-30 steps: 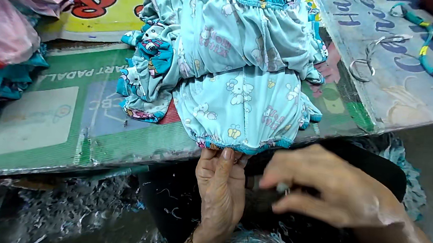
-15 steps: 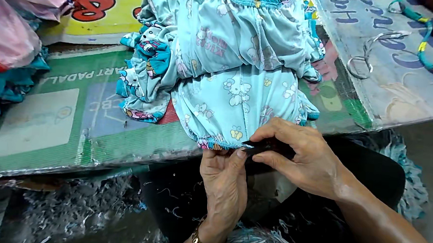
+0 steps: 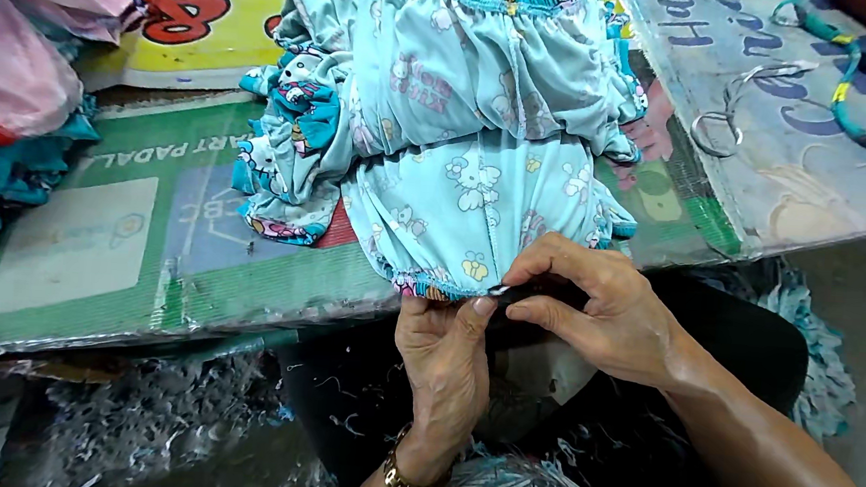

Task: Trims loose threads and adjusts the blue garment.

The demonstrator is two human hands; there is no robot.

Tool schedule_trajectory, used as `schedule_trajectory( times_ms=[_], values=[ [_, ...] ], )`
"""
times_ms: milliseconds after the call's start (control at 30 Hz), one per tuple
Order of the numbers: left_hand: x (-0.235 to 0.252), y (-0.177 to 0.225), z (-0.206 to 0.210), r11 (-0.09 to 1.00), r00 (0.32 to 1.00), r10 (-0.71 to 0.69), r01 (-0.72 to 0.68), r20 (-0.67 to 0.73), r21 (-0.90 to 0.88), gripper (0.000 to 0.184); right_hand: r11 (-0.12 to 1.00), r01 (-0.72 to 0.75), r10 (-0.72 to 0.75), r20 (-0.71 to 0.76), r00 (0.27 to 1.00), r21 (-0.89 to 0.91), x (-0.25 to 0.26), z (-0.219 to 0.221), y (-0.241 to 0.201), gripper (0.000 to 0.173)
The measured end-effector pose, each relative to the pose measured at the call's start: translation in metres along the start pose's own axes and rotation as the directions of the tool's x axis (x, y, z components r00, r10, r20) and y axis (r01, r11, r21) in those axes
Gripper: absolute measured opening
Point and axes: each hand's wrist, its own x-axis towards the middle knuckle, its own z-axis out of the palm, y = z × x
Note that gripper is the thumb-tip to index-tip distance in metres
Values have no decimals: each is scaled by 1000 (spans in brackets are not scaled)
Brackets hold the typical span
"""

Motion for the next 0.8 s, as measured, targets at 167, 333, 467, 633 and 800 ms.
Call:
schedule_trajectory(
  times_ms=[167,333,467,633,800],
  values=[
    [0,0,-1,1000,1000,-10,10,2,7,33,998,-7,5,23,1000,61,1,-3,2,11],
    [-3,6,0,991,996,-88,86,-11,-102,22,987,44,-41,-20,999,156,0,-4,6,35],
    [-10,10,-1,968,986,-162,152,-39,-199,20,873,279,-345,-102,933,-400,-3,17,9,23],
    [-14,12,-1,961,979,-193,176,-61,-215,19,675,396,-533,-40,845,-623,-12,21,5,12],
    [-16,12,-9,968,976,-205,191,-73,-160,18,719,474,-502,93,860,-509,-15,35,2,18]
  ],
)
